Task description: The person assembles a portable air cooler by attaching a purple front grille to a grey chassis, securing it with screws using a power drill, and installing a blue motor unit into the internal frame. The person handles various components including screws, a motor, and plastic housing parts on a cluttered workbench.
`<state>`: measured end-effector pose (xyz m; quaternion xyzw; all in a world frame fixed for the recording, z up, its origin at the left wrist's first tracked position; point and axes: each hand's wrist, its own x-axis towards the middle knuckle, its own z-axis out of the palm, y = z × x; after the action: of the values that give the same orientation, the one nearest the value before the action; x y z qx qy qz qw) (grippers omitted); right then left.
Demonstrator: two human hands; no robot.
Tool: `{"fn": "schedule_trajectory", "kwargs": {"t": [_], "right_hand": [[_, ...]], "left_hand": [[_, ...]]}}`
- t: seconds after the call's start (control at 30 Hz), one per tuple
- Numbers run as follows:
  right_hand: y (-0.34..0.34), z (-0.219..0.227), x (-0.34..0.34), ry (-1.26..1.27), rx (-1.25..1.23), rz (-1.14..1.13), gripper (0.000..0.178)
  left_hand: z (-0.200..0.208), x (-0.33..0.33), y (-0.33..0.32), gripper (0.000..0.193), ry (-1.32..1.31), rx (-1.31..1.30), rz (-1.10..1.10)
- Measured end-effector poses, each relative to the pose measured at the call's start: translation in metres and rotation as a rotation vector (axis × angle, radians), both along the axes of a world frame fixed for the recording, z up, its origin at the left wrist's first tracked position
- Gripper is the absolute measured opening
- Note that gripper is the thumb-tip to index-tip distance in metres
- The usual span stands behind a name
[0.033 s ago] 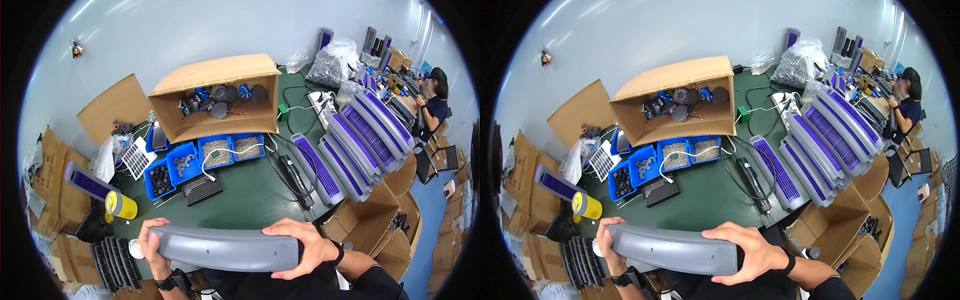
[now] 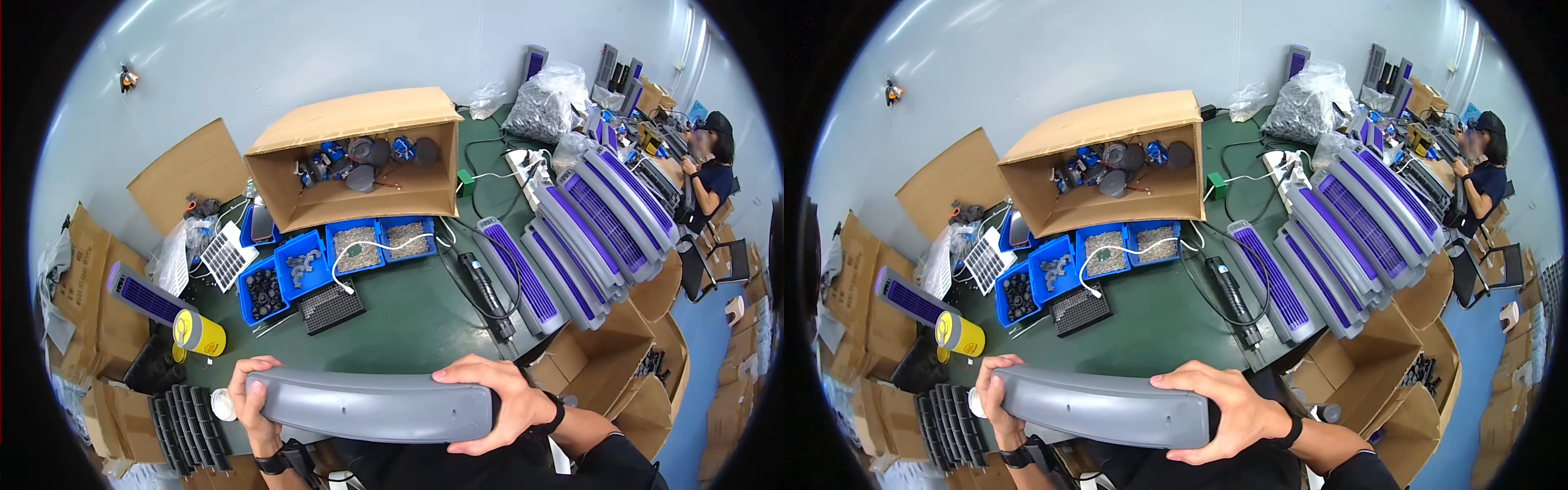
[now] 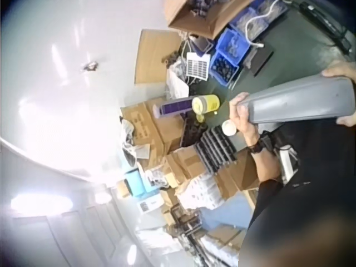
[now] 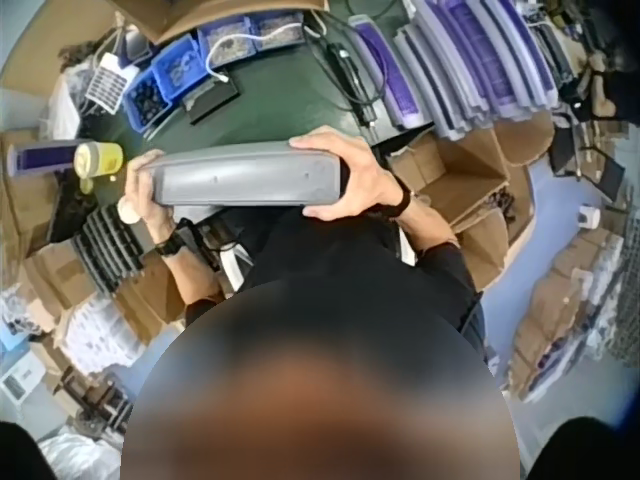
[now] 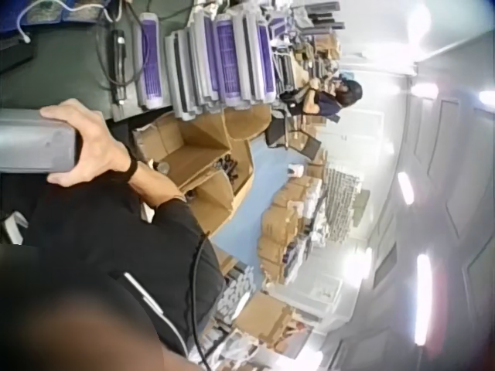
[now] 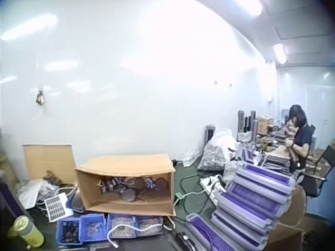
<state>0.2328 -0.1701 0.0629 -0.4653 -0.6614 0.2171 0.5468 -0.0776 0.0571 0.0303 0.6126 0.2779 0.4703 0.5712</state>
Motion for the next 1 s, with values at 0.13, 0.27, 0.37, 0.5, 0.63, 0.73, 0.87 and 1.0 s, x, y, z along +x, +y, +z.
{"fn": "schedule_trajectory", "kwargs": {"t": [0.13, 0.27, 0.37, 0.5, 0.63, 0.73, 0.87, 1.0], "right_hand": [[-0.001, -0.004, 0.009, 0.015, -0.017, 0.053, 0.087], [0.013, -0.01, 0.02, 0.031, -0.141, 0.08, 0.09], [0.04, -0.03, 0.039, 0.338, -0.483, 0.056, 0.078], [0.08, -0.055, 0.055, 0.775, -0.907, -0.069, 0.068], [0.1, -0.071, 0.066, 0.674, -1.066, -0.066, 0.064], [0.107, -0.066, 0.069, 0.697, -1.123, -0.069, 0.059], [0.115, -0.065, 0.065, 0.705, -1.142, -0.078, 0.058], [0.11, -0.066, 0.07, 0.684, -1.151, -0.122, 0.059]], "left_hand": [[0.001, 0.0, -0.014, 0.037, -0.049, 0.004, 0.015], [0.006, 0.0, -0.011, 0.031, 0.076, -0.055, 0.101], [0.002, 0.012, 0.006, 0.043, 0.314, -0.331, 0.133], [-0.033, 0.031, 0.019, 0.063, 0.556, -0.523, 0.1], [-0.051, 0.035, 0.027, 0.087, 0.69, -0.618, 0.077], [-0.058, 0.03, 0.035, 0.086, 0.675, -0.67, 0.026], [-0.049, 0.031, 0.035, 0.086, 0.673, -0.717, 0.003], [-0.044, 0.045, 0.034, 0.074, 0.643, -0.717, -0.005]]}}
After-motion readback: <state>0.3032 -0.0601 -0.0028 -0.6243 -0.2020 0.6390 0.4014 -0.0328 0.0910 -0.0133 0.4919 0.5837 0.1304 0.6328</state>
